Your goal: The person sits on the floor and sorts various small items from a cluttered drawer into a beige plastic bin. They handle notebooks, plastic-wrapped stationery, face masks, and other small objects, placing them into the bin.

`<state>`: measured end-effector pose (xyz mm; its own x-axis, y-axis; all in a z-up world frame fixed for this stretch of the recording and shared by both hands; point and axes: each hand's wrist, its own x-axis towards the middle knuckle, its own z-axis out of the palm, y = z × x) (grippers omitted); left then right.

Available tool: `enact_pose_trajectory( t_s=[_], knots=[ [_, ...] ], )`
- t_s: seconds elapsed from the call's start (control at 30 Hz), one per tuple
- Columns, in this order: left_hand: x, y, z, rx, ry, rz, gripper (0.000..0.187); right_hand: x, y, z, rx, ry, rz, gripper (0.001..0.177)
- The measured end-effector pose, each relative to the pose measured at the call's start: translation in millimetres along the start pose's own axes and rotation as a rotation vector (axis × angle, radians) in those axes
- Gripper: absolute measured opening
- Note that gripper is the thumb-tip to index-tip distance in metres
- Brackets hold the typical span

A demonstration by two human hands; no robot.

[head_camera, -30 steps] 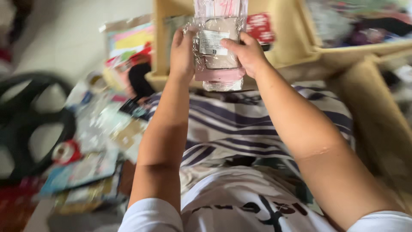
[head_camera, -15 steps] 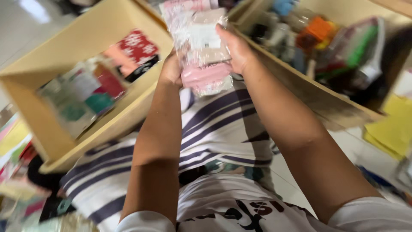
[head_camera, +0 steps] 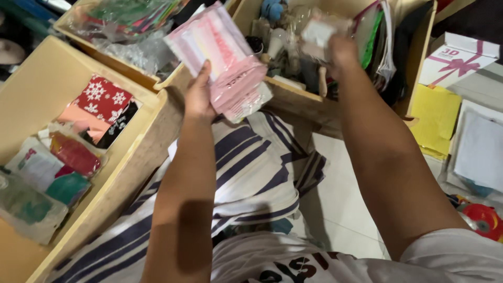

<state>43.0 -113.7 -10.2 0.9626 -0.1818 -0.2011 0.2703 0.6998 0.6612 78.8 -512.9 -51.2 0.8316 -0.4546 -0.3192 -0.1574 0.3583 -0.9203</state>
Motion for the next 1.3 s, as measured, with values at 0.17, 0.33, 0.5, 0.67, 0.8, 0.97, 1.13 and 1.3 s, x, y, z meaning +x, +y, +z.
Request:
enact_pose_trajectory(
  t_s=[0.17, 0.33, 0.5, 0.67, 0.8, 0.97, 1.13, 1.3],
  knots=[
    [8, 1, -13, -0.027, -0.043, 0.073, 0.061, 31, 30, -56, -0.372, 0.089, 0.01, 0.042],
    [3, 7, -24, -0.008, -0.004, 0.081, 0.059, 57, 42, -68, -0.727, 0.201, -0.233, 0.077],
    [-9, 29, -33, -0.067, -0.026, 0.122, 0.057, 66, 35, -24, -0.871, 0.144, -0.502, 0.068],
    [-19, 55, -54, -0.127, -0.039, 0.235, 0.057, 12, 48, 141, -0.677, -0.227, -0.746, 0.038],
    [-31, 86, -86, -0.137, 0.06, 0.391, 0.06, -100, 67, 289, -0.276, -0.723, -0.202, 0.04],
    [-90, 152, -171, 0.06, 0.22, 0.637, 0.063, -227, 75, 392, -0.384, -1.08, 0.037, 0.041],
    [-164, 211, -253, 0.001, 0.561, 0.509, 0.064, -297, 128, 459, -0.389, -1.262, 0.171, 0.042],
    [-222, 248, -344, 0.082, 0.784, 0.519, 0.055, -331, 209, 519, -0.342, -1.161, 0.308, 0.039]
  ],
)
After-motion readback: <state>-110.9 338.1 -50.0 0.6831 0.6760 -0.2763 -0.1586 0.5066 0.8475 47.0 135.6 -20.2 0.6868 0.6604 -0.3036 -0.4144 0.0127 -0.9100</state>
